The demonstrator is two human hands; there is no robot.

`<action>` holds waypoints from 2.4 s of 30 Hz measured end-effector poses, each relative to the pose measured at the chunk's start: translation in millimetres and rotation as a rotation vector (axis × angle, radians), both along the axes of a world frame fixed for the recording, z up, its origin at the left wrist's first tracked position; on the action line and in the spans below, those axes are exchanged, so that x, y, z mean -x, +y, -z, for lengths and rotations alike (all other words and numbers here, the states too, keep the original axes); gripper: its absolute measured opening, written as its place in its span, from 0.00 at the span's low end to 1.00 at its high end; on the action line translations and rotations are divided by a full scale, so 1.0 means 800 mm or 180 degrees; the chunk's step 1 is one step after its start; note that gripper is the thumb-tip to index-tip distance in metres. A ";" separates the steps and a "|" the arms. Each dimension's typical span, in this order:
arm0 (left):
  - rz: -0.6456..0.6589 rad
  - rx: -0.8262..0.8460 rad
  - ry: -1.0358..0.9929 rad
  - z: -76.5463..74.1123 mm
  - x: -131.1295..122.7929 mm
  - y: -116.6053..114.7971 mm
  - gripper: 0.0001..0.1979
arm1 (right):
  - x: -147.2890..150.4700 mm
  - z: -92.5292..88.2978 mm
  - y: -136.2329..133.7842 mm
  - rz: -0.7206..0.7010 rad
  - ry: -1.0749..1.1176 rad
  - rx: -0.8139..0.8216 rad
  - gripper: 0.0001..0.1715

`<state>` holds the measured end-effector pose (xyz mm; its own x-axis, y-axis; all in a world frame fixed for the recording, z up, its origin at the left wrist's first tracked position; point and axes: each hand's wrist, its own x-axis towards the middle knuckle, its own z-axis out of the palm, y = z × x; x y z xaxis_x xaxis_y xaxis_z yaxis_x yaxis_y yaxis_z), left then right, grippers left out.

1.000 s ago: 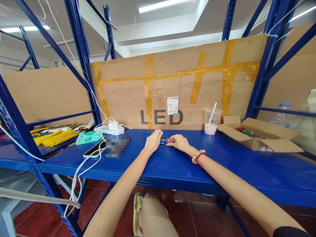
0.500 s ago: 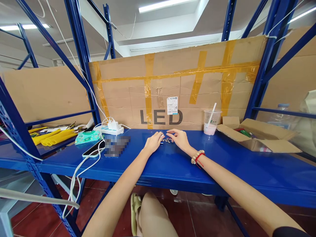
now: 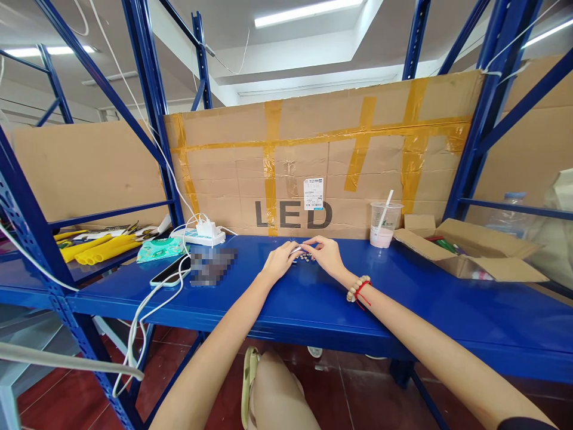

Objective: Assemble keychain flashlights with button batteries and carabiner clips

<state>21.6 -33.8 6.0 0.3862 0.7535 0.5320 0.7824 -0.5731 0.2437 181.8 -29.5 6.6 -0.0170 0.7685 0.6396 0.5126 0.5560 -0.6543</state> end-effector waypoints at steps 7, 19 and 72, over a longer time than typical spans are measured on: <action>0.0057 -0.0096 -0.0086 0.002 0.000 0.001 0.11 | 0.001 -0.002 -0.002 -0.0343 0.0205 0.0052 0.24; -0.0060 0.0026 0.0091 0.001 0.001 0.000 0.10 | 0.001 0.009 0.010 -0.0842 -0.0055 0.0117 0.24; -0.0314 0.0283 0.0254 -0.002 -0.002 -0.005 0.11 | -0.017 0.008 0.009 0.0272 -0.1820 0.0488 0.06</action>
<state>23.2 -37.7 7.7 0.3465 0.8327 0.4320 0.8527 -0.4715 0.2248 195.2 -22.5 -0.2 -0.2601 0.8651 0.4289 0.8458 0.4184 -0.3310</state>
